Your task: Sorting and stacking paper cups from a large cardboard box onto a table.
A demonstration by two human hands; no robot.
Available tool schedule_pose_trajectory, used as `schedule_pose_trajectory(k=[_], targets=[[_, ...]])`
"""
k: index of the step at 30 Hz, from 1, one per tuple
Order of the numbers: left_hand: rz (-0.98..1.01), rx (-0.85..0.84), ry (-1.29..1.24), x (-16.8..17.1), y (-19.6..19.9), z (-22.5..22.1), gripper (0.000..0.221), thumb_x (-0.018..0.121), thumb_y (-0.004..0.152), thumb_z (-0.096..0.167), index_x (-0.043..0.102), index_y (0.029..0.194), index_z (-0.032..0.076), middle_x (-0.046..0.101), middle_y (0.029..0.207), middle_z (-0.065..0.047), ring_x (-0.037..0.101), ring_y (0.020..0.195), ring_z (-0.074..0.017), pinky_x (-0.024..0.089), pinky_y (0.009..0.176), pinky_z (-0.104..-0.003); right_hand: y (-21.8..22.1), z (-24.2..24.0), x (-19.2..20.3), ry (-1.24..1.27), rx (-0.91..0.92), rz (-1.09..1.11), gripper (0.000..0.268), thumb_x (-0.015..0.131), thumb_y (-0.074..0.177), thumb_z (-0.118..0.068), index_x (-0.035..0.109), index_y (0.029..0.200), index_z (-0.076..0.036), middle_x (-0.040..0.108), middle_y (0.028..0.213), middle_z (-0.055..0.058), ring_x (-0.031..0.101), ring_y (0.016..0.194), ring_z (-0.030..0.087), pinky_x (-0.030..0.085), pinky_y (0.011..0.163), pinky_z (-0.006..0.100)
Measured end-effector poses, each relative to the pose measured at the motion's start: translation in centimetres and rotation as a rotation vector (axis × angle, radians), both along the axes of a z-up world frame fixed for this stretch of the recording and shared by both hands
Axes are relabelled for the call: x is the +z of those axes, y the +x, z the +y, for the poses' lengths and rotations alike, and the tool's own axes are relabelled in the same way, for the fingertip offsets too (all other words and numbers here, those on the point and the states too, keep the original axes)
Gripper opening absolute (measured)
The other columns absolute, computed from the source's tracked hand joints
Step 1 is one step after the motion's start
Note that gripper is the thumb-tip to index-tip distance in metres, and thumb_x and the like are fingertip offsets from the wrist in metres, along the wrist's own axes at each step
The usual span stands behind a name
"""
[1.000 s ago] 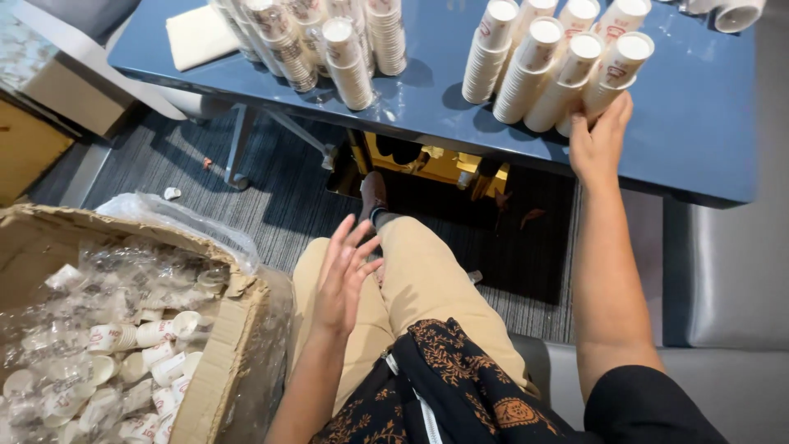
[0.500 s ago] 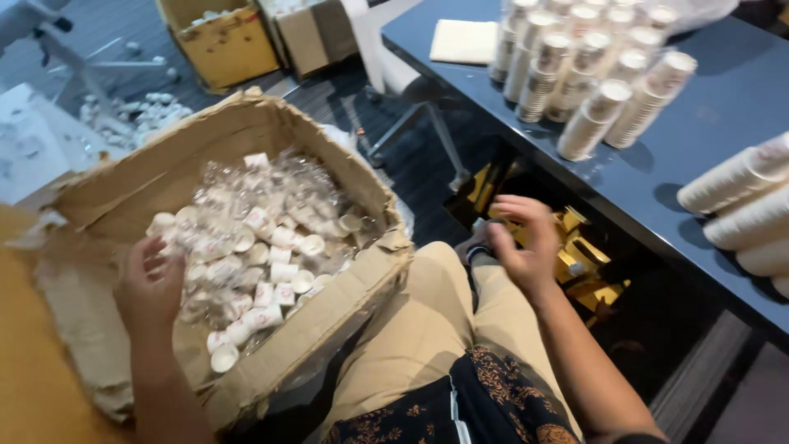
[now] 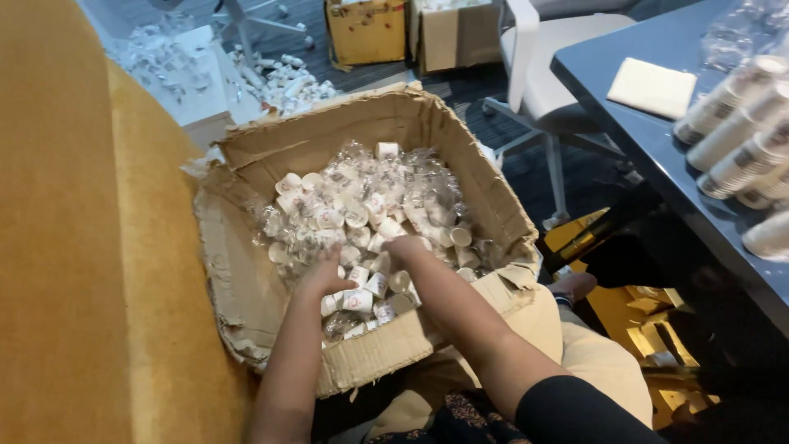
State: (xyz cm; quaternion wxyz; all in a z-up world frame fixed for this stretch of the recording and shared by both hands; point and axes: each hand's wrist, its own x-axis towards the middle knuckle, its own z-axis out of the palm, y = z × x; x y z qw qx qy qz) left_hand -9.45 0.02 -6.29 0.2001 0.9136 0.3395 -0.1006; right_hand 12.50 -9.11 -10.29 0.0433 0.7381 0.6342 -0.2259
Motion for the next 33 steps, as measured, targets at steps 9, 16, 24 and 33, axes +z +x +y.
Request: schedule_pose_trajectory(k=[9, 16, 24, 33], targets=[[0.005, 0.319, -0.153, 1.1, 1.2, 0.5, 0.091, 0.077, 0.080, 0.049, 0.042, 0.156, 0.012, 0.061, 0.146, -0.021, 0.062, 0.132, -0.0353, 0.046, 0.112, -0.049, 6.3, 0.4, -3.1, -0.332, 0.008, 0.054, 0.049, 0.082, 0.072, -0.039, 0.081, 0.115, -0.017, 0.076, 0.122, 0.010, 0.073, 0.110, 0.029, 0.058, 0.093, 0.045], [0.251, -0.060, -0.189, -2.0, 2.3, -1.7, 0.105, 0.085, 0.075, 0.047, 0.030, 0.159, 0.017, 0.057, 0.138, -0.028, 0.059, 0.126, -0.0410, 0.049, 0.106, -0.044, 5.1, -1.1, 0.2, -0.385, -0.054, 0.235, 0.066, 0.067, 0.096, -0.068, 0.075, 0.126, -0.009, 0.067, 0.132, 0.014, 0.063, 0.110, 0.029, 0.050, 0.094, 0.041], [0.239, -0.149, -0.128, 0.0, 4.4, -1.5, 0.055, 0.072, 0.081, 0.024, 0.062, 0.135, 0.021, 0.077, 0.113, -0.010, 0.072, 0.107, -0.0286, 0.056, 0.093, -0.042, 6.2, -1.0, -4.0, -0.241, -0.058, 0.046, 0.034, 0.078, 0.079, -0.021, 0.080, 0.111, -0.010, 0.077, 0.118, 0.014, 0.074, 0.103, 0.027, 0.058, 0.086, 0.038], [-0.285, 0.045, -0.017, 5.1, 5.5, -1.4, 0.031, 0.072, 0.085, 0.036, 0.071, 0.113, 0.026, 0.076, 0.095, 0.003, 0.073, 0.088, -0.0248, 0.055, 0.079, -0.042, 6.7, -0.8, -2.0, 0.270, -0.168, -0.232, 0.032, 0.080, 0.076, -0.025, 0.077, 0.101, -0.006, 0.071, 0.112, 0.009, 0.070, 0.102, 0.030, 0.057, 0.082, 0.045]])
